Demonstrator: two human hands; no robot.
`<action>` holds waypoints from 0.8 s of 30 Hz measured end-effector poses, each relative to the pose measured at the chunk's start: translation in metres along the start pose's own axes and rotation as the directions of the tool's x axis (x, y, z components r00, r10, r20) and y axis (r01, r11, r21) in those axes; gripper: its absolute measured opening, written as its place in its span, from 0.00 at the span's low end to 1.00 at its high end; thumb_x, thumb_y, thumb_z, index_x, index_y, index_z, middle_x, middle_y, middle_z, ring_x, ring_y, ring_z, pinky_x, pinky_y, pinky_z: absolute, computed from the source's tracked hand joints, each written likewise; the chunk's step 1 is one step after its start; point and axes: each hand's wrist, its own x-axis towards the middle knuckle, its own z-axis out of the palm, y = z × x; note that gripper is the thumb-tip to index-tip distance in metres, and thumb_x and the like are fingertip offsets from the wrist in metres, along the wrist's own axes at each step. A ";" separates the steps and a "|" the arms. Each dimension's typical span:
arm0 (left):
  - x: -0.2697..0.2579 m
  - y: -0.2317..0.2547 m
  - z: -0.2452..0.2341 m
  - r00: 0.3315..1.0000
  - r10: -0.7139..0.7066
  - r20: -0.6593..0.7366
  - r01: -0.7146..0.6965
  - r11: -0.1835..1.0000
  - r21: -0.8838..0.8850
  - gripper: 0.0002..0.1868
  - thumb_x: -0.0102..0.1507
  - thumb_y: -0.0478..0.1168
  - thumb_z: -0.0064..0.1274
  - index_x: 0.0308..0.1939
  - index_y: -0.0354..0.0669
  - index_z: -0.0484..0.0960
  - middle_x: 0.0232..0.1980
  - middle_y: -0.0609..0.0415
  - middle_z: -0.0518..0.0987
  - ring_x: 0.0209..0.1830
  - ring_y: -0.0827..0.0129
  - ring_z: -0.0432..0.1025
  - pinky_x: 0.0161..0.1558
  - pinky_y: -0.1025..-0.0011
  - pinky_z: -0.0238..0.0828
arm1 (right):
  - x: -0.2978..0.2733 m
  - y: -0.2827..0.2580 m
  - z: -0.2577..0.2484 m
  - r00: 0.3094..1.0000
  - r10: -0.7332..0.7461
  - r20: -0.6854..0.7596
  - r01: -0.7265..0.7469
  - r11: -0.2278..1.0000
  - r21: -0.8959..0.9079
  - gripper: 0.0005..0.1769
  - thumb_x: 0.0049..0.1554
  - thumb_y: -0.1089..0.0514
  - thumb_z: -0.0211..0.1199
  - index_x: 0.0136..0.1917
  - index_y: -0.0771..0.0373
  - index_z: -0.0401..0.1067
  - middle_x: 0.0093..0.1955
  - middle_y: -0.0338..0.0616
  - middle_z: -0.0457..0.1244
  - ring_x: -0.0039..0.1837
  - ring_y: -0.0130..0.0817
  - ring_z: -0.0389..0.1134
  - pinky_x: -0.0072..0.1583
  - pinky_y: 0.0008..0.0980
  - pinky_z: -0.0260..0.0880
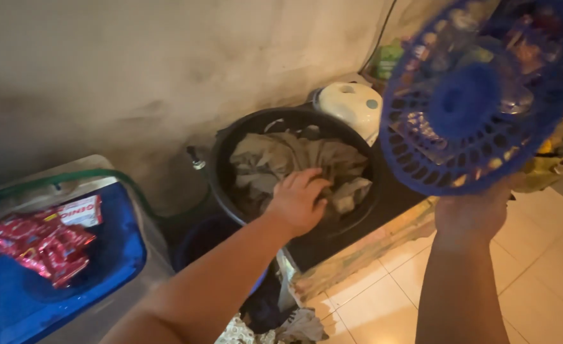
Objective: Washing clothes using a portable washing machine and rinsing them in a bucket.
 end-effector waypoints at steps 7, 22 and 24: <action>0.019 0.040 0.022 0.978 -0.002 0.210 -0.002 1.000 0.017 0.24 0.65 0.47 0.49 0.67 0.56 0.74 0.77 0.53 0.60 0.78 0.52 0.52 0.68 0.43 0.49 | -0.027 0.015 -0.022 0.991 -0.129 -0.035 0.122 0.980 -0.159 0.27 0.71 0.39 0.39 0.76 0.52 0.58 0.74 0.36 0.54 0.74 0.39 0.55 0.74 0.41 0.56; 0.027 0.052 0.016 0.893 -0.189 0.407 0.091 0.964 0.250 0.28 0.69 0.53 0.40 0.73 0.56 0.64 0.79 0.52 0.53 0.79 0.54 0.45 0.72 0.46 0.41 | -0.076 0.038 -0.012 0.188 0.169 -0.968 -0.455 0.888 0.067 0.43 0.63 0.25 0.23 0.70 0.44 0.69 0.67 0.35 0.65 0.73 0.40 0.62 0.74 0.49 0.56; 0.025 0.050 0.019 0.908 -0.171 0.382 0.074 0.964 0.257 0.28 0.68 0.53 0.41 0.72 0.55 0.66 0.78 0.53 0.55 0.79 0.55 0.46 0.73 0.48 0.42 | -0.074 0.033 -0.002 0.130 0.091 -0.987 -0.633 0.774 -0.012 0.23 0.65 0.38 0.48 0.68 0.42 0.69 0.66 0.31 0.65 0.74 0.38 0.60 0.75 0.48 0.53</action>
